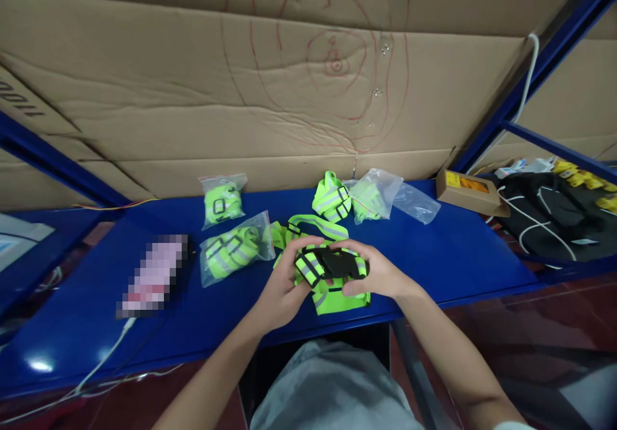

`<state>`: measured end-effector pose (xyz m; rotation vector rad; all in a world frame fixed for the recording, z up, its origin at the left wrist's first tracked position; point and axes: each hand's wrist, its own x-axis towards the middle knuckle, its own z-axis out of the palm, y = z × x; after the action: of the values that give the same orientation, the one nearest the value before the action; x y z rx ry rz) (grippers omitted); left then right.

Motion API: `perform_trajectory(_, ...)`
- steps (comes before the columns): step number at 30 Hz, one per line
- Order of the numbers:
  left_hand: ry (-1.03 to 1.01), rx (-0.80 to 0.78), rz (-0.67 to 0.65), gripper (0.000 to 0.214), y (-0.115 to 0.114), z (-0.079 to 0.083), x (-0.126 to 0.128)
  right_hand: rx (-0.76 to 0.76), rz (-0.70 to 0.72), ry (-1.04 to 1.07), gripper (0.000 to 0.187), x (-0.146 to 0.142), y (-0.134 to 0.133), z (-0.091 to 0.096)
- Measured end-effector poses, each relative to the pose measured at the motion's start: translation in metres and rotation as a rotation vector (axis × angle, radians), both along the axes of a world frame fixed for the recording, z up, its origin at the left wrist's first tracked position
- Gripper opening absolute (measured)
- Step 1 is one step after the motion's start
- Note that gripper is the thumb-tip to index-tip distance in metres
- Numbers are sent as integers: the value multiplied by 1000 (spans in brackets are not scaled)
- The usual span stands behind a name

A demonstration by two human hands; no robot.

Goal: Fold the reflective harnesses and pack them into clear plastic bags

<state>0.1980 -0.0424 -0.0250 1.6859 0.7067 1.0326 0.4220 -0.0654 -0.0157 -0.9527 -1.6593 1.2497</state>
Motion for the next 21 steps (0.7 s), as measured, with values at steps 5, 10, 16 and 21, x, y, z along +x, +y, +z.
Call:
perform_trajectory(5,190,68,-171,51,9,24,-21,80,-40,-23,62,6,2,4)
perform_trajectory(10,562,329,-138,78,5,59,-37,378,-296,-250,54,3,7,6)
perform_trajectory(16,599,655,80,38,2,53,-2,623,-311,-490,71,-1,1,15)
perform_trajectory(21,612,750,183,26,13,33,22,656,-390,-750,87,-11,1,17)
